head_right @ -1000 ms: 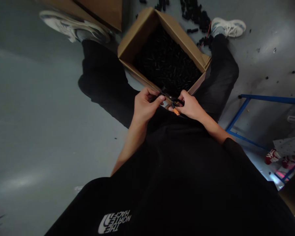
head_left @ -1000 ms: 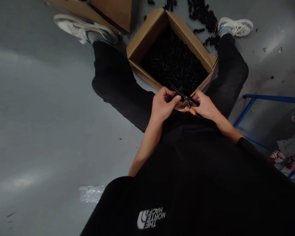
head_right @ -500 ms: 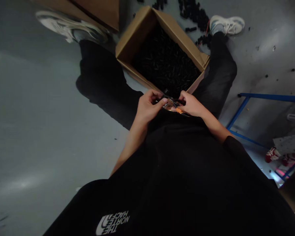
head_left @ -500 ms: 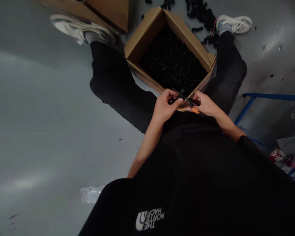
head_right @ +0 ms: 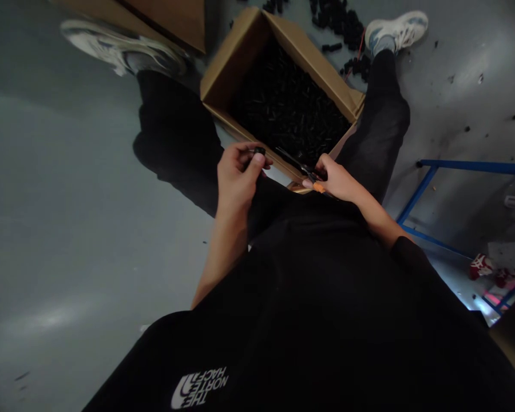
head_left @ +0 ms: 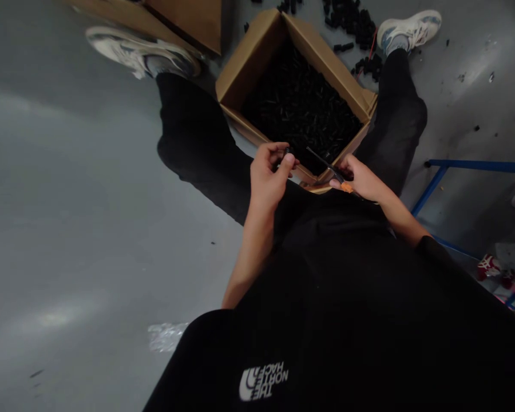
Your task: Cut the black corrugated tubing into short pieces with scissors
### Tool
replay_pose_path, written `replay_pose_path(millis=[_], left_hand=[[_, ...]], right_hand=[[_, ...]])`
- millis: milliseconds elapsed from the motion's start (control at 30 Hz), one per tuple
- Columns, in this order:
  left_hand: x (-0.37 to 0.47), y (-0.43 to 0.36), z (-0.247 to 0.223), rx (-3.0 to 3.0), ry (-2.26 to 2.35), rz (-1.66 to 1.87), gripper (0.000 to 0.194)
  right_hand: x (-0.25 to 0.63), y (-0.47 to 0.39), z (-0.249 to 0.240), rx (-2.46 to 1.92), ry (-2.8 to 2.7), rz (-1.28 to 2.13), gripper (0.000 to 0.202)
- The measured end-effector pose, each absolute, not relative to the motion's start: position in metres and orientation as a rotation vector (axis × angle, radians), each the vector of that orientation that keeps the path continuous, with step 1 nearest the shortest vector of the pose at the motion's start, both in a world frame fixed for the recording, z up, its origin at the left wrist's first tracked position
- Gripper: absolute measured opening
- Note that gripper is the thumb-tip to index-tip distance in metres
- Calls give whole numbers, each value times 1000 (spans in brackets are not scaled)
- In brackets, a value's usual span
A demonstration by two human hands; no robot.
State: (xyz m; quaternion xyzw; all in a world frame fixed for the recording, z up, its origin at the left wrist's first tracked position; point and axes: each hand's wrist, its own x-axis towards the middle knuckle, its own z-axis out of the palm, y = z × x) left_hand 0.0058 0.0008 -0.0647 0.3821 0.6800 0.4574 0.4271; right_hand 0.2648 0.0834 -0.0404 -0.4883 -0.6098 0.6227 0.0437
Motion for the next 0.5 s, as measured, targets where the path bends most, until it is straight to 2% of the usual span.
replay_pose_path(millis=[133,267,500], left_hand=[[-2,10,-56,626,1382,1161,43],[-2,16,-49,541,1262,1119,42],[-1,17,-51,493,1276,1132,49]], right_hand=[[264,92,-28,-1464,-1972,1919,55],[255,96,-21,-1475,-1883,1871,64],[244,94,-14,-1236,-1427,2460,68]])
